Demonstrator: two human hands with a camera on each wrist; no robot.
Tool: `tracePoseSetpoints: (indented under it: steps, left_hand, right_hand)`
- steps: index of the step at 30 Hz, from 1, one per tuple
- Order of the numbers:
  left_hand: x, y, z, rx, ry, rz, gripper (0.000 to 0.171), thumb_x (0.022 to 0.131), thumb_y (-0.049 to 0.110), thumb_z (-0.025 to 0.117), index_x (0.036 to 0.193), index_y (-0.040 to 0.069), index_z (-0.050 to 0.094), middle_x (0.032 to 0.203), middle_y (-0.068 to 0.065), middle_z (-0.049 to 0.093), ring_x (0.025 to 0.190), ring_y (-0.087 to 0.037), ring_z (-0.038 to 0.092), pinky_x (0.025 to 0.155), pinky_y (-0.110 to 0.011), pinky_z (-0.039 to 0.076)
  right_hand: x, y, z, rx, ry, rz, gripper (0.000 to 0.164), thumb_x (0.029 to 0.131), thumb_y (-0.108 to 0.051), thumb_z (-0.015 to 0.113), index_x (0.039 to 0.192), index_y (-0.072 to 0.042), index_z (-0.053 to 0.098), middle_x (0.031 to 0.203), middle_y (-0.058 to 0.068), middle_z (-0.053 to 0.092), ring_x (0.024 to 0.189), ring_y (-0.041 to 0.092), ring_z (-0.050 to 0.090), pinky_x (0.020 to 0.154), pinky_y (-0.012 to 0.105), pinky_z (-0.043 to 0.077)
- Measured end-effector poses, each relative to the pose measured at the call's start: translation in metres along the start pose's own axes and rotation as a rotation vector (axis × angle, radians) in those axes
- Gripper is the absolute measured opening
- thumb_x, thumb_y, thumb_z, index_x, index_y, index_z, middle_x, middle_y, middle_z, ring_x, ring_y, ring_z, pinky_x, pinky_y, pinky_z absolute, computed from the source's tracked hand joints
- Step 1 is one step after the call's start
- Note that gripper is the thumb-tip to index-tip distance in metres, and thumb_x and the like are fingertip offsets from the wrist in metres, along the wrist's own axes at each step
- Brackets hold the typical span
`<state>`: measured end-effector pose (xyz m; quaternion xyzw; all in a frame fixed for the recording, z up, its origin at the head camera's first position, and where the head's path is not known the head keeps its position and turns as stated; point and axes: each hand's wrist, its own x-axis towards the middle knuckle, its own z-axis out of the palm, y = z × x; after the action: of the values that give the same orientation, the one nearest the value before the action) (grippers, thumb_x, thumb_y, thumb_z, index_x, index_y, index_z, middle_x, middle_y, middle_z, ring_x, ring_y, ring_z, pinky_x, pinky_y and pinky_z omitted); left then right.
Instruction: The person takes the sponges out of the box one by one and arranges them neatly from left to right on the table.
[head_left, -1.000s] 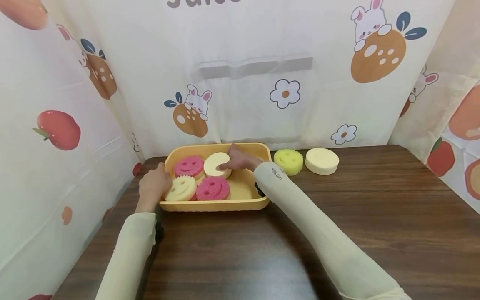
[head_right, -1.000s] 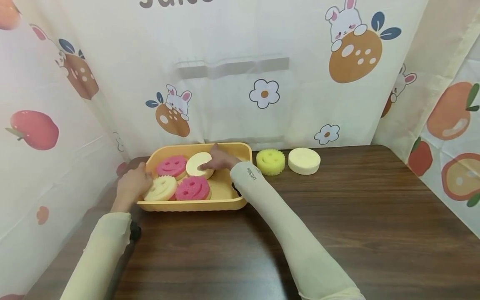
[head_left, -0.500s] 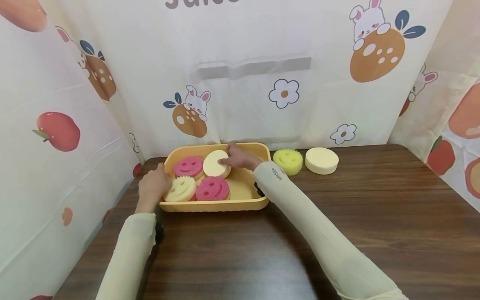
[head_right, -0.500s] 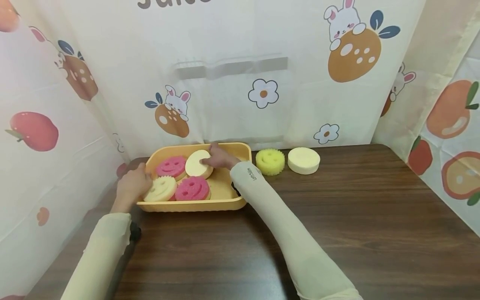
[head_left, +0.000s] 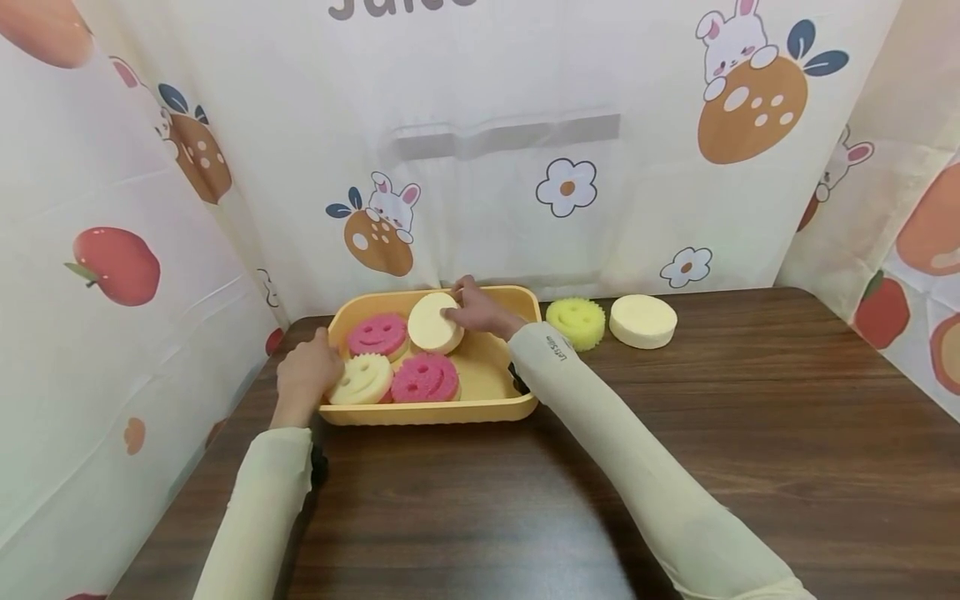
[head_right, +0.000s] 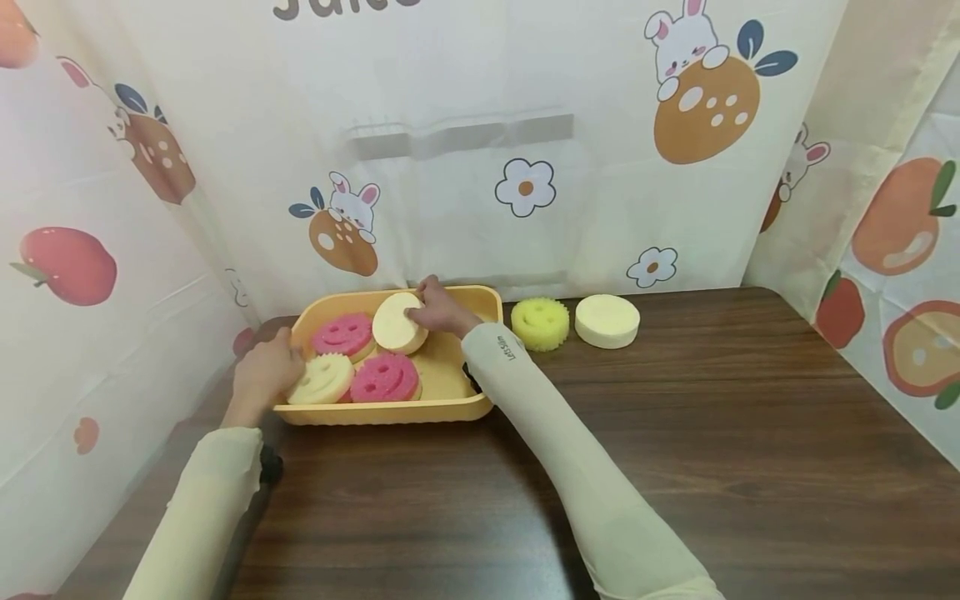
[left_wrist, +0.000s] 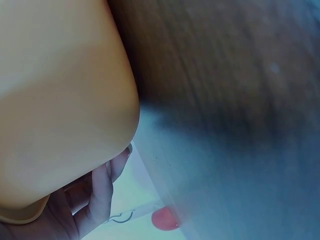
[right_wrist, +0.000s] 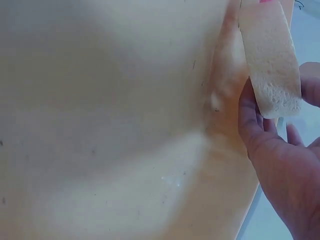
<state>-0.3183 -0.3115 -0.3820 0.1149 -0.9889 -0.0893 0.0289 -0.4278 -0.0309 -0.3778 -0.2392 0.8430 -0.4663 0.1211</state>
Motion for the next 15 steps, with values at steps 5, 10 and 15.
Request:
tracePoseSetpoints:
  steps: [5, 10, 15]
  left_hand:
    - [0.0004, 0.0004, -0.0011, 0.001, 0.0, 0.001, 0.051, 0.102, 0.028, 0.035, 0.143, -0.002, 0.034, 0.122, -0.036, 0.059, 0.104, -0.053, 0.061, 0.085, -0.064, 0.048]
    - [-0.0004, 0.0013, -0.002, -0.001, -0.008, 0.002, 0.05, 0.103, 0.028, 0.035, 0.144, -0.002, 0.034, 0.122, -0.036, 0.059, 0.104, -0.052, 0.06, 0.086, -0.064, 0.048]
    - [-0.0009, 0.0002, -0.0013, 0.002, -0.013, 0.003, 0.05, 0.103, 0.028, 0.035, 0.143, -0.002, 0.034, 0.122, -0.036, 0.059, 0.104, -0.052, 0.06, 0.086, -0.065, 0.048]
  right_hand:
    - [0.0024, -0.0014, -0.0016, -0.008, 0.077, -0.016, 0.048, 0.097, -0.021, 0.06, 0.132, -0.003, 0.032, 0.143, 0.025, 0.047, 0.134, 0.033, 0.05, 0.108, 0.04, 0.045]
    - [0.0035, -0.0011, -0.0036, -0.014, 0.106, -0.017, 0.046, 0.097, -0.021, 0.061, 0.13, -0.005, 0.035, 0.141, 0.024, 0.049, 0.133, 0.033, 0.049, 0.109, 0.041, 0.043]
    - [0.0025, -0.0011, -0.0037, -0.031, 0.099, -0.025, 0.044, 0.097, -0.022, 0.06, 0.129, -0.007, 0.034, 0.144, 0.022, 0.048, 0.137, 0.032, 0.046, 0.111, 0.041, 0.042]
